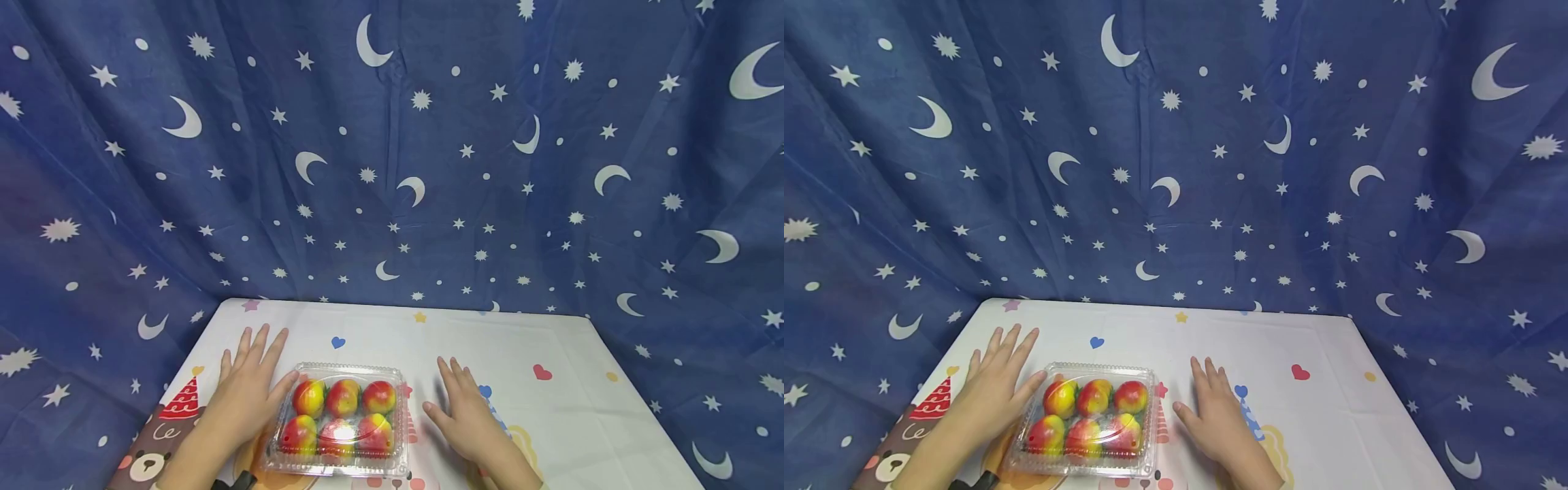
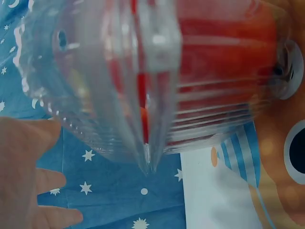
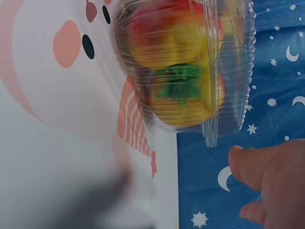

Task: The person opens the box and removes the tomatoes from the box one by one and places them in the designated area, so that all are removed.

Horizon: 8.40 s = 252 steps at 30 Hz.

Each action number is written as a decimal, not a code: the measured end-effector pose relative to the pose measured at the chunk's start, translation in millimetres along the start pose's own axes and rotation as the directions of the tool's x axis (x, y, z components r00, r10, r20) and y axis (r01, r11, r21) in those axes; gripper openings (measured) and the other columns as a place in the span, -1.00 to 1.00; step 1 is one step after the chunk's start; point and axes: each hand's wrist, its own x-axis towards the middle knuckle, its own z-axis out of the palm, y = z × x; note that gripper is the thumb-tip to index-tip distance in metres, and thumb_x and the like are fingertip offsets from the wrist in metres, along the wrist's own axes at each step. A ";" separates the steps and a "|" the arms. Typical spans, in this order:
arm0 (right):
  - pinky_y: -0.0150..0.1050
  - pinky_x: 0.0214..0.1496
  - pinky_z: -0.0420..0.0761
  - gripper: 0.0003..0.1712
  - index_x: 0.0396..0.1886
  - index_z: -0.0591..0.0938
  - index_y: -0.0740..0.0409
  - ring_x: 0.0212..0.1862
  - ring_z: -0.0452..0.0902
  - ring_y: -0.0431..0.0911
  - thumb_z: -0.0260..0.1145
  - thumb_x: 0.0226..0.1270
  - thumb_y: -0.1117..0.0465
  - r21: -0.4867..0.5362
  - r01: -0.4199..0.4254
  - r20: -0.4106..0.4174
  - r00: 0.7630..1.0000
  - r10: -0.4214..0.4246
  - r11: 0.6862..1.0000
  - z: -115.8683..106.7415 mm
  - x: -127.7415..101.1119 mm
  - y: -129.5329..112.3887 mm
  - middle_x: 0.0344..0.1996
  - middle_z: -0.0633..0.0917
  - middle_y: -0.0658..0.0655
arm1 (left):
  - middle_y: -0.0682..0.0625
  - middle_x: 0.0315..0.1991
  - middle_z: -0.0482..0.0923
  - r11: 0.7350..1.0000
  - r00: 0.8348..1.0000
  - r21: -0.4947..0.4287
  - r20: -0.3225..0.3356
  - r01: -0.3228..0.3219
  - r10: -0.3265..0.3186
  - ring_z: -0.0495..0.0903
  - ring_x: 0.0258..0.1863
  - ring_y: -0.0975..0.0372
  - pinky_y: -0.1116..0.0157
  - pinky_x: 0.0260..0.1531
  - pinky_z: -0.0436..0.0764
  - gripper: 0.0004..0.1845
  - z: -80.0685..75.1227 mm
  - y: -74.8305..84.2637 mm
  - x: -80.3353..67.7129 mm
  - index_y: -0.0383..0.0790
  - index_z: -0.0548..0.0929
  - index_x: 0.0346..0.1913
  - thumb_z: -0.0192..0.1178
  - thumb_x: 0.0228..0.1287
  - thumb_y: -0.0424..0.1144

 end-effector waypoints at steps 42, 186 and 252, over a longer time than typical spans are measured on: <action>-0.23 0.05 0.80 -0.34 0.40 0.60 0.16 0.18 0.71 0.06 0.49 0.28 0.43 0.634 -0.151 0.036 0.985 0.166 0.758 10.8 0.8 -5.4 0.21 0.72 0.22 | -0.22 0.46 0.48 0.946 0.932 0.045 -0.162 -0.322 0.325 0.27 0.60 -0.18 -0.40 0.45 0.39 -0.14 3.0 39.5 -14.7 -0.12 0.44 0.57 0.48 0.28 0.06; -0.37 -0.25 0.76 -0.52 0.05 0.46 0.31 -0.30 0.61 -0.20 0.36 0.14 0.55 0.876 -0.407 0.426 0.904 -0.020 0.260 33.2 -31.7 -22.7 -0.24 0.64 0.07 | 0.09 0.08 0.61 0.655 0.624 0.082 -0.238 -0.751 0.744 0.55 0.09 0.21 0.25 0.05 0.51 -0.72 71.7 98.2 -51.5 0.23 0.68 -0.20 0.10 0.59 0.22; -0.38 -0.28 0.72 -0.53 -0.02 0.44 0.27 -0.32 0.63 -0.21 0.37 0.10 0.57 0.871 -0.408 0.444 0.892 -0.084 0.274 34.5 -37.1 -20.5 -0.24 0.63 0.05 | 0.09 0.01 0.69 0.638 0.550 0.171 -0.375 -0.751 0.747 0.58 -0.01 0.22 0.33 -0.12 0.42 -0.90 94.2 109.8 -55.3 0.15 0.71 -0.41 0.44 0.11 -0.03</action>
